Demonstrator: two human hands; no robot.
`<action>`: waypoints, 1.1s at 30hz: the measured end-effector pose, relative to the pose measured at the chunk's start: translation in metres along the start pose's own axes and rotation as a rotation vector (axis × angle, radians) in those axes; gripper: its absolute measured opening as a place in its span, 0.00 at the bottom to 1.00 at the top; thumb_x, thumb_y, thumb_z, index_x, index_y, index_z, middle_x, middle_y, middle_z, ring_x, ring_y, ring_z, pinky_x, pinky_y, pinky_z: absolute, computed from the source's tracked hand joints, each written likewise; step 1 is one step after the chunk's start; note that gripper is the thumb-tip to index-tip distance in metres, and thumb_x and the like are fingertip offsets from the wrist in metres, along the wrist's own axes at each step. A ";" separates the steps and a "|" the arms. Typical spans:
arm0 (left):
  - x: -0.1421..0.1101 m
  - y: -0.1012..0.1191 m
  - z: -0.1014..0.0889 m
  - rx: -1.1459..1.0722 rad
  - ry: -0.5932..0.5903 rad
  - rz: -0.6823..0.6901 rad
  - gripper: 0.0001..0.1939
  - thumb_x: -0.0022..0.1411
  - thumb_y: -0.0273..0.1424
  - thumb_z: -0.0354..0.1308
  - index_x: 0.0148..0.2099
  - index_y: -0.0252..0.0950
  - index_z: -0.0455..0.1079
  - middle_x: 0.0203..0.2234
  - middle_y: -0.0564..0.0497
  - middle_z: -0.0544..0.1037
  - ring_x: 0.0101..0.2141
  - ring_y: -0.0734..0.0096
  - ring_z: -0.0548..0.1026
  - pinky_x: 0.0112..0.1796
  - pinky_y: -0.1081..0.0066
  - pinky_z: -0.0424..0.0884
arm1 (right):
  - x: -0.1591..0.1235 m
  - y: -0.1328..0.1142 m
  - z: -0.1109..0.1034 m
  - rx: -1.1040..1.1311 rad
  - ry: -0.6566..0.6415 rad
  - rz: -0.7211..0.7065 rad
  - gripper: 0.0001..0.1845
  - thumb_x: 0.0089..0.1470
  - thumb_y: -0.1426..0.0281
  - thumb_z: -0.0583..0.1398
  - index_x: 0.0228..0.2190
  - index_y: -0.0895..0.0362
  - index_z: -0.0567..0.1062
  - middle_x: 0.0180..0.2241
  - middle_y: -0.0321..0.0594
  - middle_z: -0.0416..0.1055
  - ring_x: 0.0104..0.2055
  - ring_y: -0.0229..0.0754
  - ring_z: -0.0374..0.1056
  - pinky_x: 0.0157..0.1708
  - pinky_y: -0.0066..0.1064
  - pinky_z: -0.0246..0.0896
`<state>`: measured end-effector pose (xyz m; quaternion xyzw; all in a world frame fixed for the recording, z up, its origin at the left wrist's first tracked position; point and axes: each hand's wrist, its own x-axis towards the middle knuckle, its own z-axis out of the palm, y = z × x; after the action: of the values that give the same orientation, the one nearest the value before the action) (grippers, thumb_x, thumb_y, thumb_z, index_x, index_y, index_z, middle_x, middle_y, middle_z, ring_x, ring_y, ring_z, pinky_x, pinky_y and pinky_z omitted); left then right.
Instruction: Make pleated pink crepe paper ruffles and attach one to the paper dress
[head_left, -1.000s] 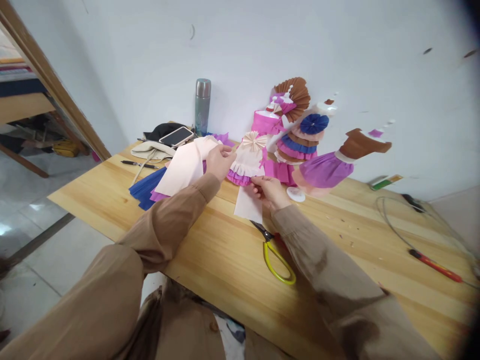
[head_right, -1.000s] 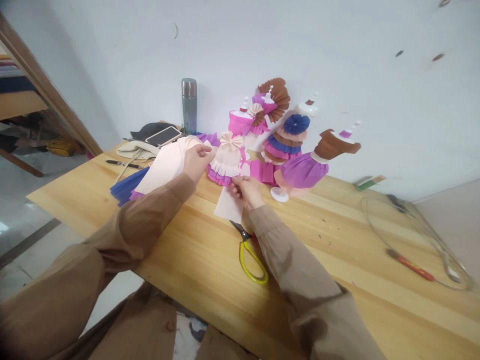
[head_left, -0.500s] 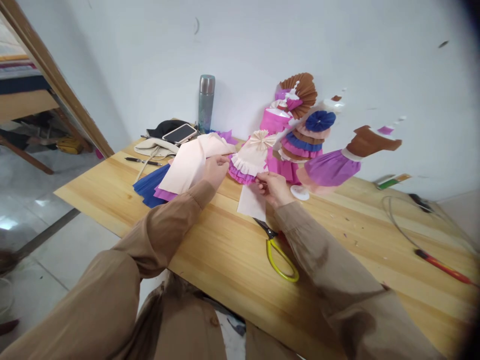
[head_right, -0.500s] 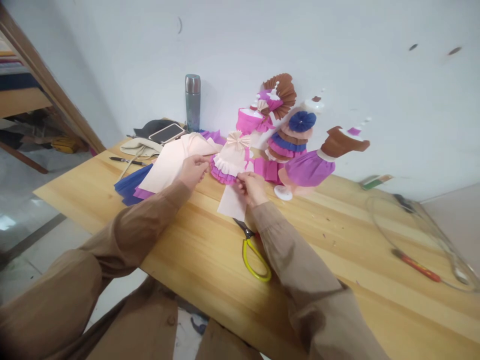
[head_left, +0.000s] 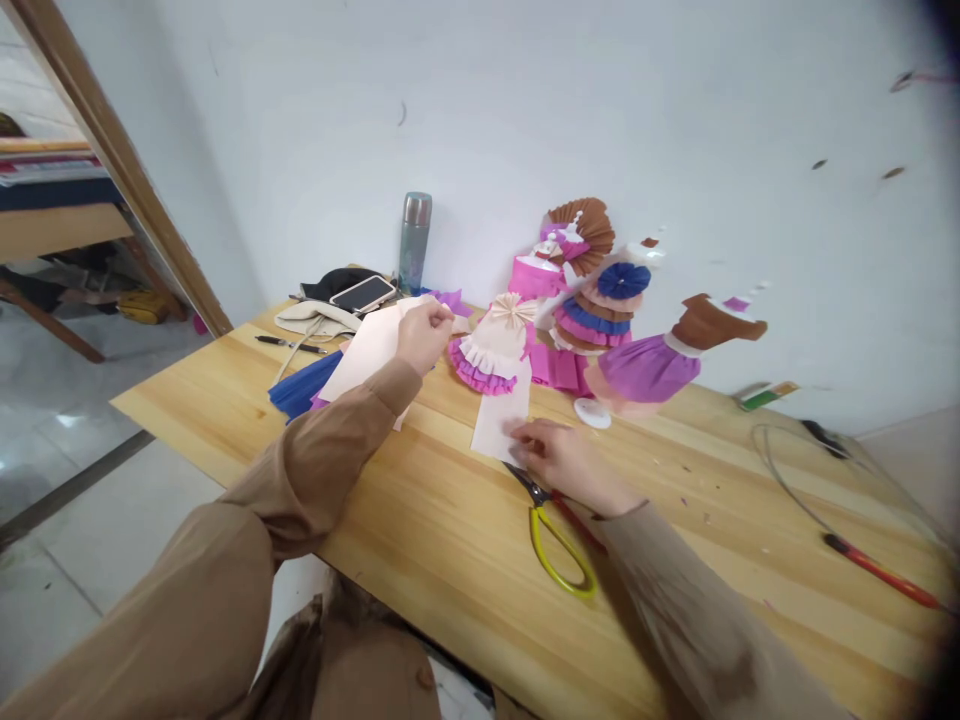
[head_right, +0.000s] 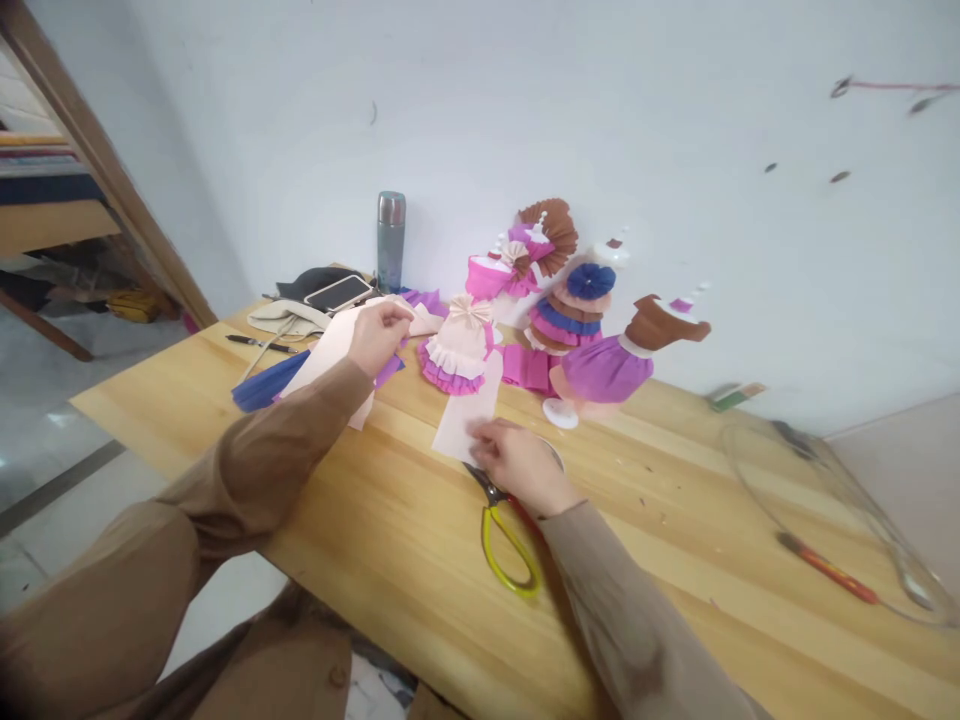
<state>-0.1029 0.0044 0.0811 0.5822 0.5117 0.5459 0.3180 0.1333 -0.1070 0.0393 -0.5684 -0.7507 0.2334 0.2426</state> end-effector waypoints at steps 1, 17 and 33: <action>-0.007 -0.002 0.001 0.032 -0.059 0.003 0.08 0.52 0.22 0.56 0.29 0.35 0.75 0.23 0.53 0.75 0.29 0.71 0.72 0.38 0.71 0.71 | -0.003 0.001 0.003 -0.044 -0.025 -0.023 0.07 0.46 0.75 0.62 0.29 0.53 0.80 0.33 0.41 0.78 0.31 0.42 0.70 0.34 0.32 0.61; -0.074 -0.028 0.019 0.276 -0.415 0.066 0.08 0.51 0.21 0.60 0.25 0.39 0.75 0.22 0.52 0.75 0.30 0.67 0.74 0.42 0.70 0.69 | -0.008 0.009 0.015 -0.165 0.014 -0.141 0.09 0.55 0.69 0.59 0.23 0.54 0.72 0.32 0.45 0.74 0.37 0.46 0.68 0.40 0.36 0.60; -0.095 0.012 0.035 -0.162 -0.874 -0.041 0.07 0.51 0.23 0.66 0.24 0.34 0.71 0.22 0.55 0.72 0.28 0.74 0.69 0.35 0.76 0.65 | -0.023 -0.009 -0.057 0.350 0.089 0.023 0.13 0.44 0.57 0.68 0.29 0.52 0.82 0.30 0.41 0.79 0.34 0.48 0.72 0.38 0.39 0.66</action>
<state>-0.0547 -0.0818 0.0562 0.7213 0.2961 0.2803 0.5599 0.1684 -0.1274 0.0867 -0.5356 -0.6807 0.3380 0.3680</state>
